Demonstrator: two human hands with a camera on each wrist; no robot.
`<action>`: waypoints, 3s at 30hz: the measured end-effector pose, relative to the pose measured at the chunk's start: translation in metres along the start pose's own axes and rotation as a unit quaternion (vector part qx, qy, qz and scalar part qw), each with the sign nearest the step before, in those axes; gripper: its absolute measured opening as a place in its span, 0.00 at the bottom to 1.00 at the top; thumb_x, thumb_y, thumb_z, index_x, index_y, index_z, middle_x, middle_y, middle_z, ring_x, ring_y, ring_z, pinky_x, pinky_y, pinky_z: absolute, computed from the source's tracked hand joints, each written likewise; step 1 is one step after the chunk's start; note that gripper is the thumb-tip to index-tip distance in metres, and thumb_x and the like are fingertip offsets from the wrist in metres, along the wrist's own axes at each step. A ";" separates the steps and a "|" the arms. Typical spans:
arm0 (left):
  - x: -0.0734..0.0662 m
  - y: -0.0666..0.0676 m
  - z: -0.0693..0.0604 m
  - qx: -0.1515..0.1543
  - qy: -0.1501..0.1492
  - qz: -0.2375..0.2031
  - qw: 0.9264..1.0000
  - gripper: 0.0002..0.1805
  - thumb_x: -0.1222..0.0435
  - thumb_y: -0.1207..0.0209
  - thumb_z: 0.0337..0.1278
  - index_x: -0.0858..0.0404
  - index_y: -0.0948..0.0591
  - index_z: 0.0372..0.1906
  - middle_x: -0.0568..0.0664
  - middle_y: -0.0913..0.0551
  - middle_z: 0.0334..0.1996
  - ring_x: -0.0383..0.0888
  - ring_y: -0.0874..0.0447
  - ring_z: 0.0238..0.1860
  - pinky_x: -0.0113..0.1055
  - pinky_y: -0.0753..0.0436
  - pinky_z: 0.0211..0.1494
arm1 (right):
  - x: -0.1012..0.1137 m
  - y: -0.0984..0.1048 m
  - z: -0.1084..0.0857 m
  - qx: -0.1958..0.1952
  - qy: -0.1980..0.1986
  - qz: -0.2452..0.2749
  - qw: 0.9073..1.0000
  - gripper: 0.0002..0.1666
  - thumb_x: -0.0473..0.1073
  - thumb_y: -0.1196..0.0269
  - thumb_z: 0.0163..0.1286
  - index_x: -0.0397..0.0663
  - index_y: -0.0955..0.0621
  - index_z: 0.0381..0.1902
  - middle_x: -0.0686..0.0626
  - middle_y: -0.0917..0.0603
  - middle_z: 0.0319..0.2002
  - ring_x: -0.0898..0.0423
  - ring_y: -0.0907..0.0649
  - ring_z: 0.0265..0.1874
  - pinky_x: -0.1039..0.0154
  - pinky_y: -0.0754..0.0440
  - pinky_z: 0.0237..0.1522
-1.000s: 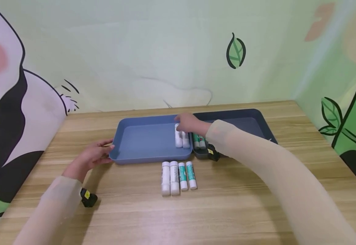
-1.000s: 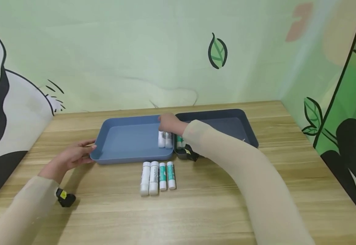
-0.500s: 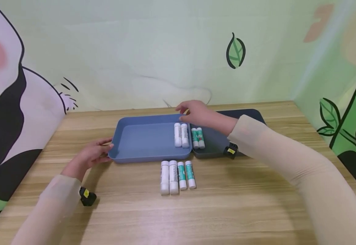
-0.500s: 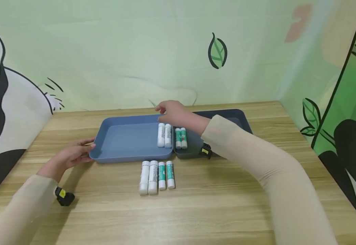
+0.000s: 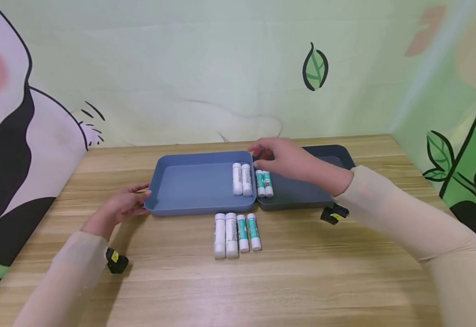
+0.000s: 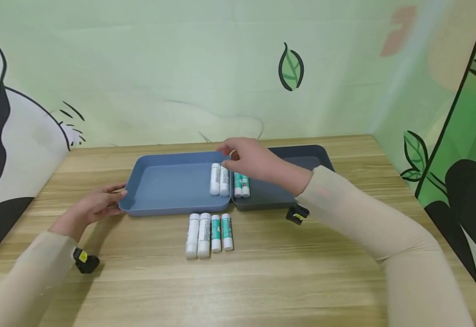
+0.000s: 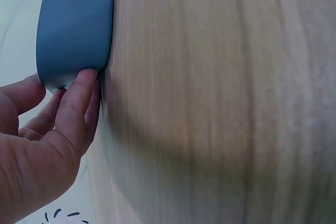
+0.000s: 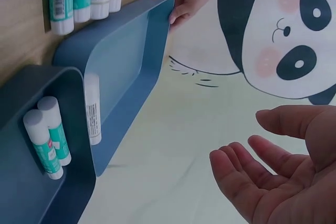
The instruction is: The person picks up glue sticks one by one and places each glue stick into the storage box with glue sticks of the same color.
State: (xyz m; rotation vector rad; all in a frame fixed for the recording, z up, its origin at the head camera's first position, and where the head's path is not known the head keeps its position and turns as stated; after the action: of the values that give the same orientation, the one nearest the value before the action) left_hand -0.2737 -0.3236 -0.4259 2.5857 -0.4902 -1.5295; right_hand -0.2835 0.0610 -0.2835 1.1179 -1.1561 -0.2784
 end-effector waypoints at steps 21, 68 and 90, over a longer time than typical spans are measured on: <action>0.005 0.005 0.006 0.002 0.008 0.002 1.000 0.34 0.61 0.56 0.83 0.58 0.54 0.83 0.68 0.49 0.81 0.32 0.23 0.49 0.25 0.14 0.50 | -0.033 -0.060 -0.058 -0.001 0.007 0.119 0.993 0.22 0.35 0.37 0.73 0.34 0.21 0.63 0.37 0.14 0.52 0.48 0.16 0.48 0.56 0.15 0.51; -0.001 0.004 0.005 0.005 -0.018 -0.006 1.000 0.35 0.61 0.54 0.81 0.64 0.53 0.83 0.62 0.35 0.67 0.27 0.22 0.41 0.25 0.14 0.47 | -0.053 -0.134 -0.041 0.031 -0.106 0.159 0.981 0.44 0.37 0.25 0.60 0.31 0.30 0.71 0.35 0.25 0.58 0.59 0.22 0.26 0.68 0.21 0.29; 0.006 0.003 0.006 0.009 -0.018 -0.010 1.000 0.35 0.61 0.54 0.81 0.64 0.53 0.83 0.55 0.31 0.63 0.26 0.21 0.40 0.26 0.13 0.47 | -0.052 -0.135 -0.037 0.021 -0.116 0.137 0.984 0.33 0.31 0.25 0.53 0.35 0.23 0.57 0.40 0.22 0.48 0.54 0.22 0.39 0.66 0.21 0.42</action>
State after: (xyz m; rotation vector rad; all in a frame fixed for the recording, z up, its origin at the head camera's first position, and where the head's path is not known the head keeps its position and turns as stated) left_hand -0.2769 -0.3281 -0.4327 2.5875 -0.4849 -1.5883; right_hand -0.2292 0.0536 -0.4228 0.9652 -1.5128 -0.1739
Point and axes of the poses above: each hand's wrist, its own z-axis towards the middle knuckle, its own y-axis out of the back of the hand, x = y × z, the point moved 5 cm from there along z, towards the middle knuckle
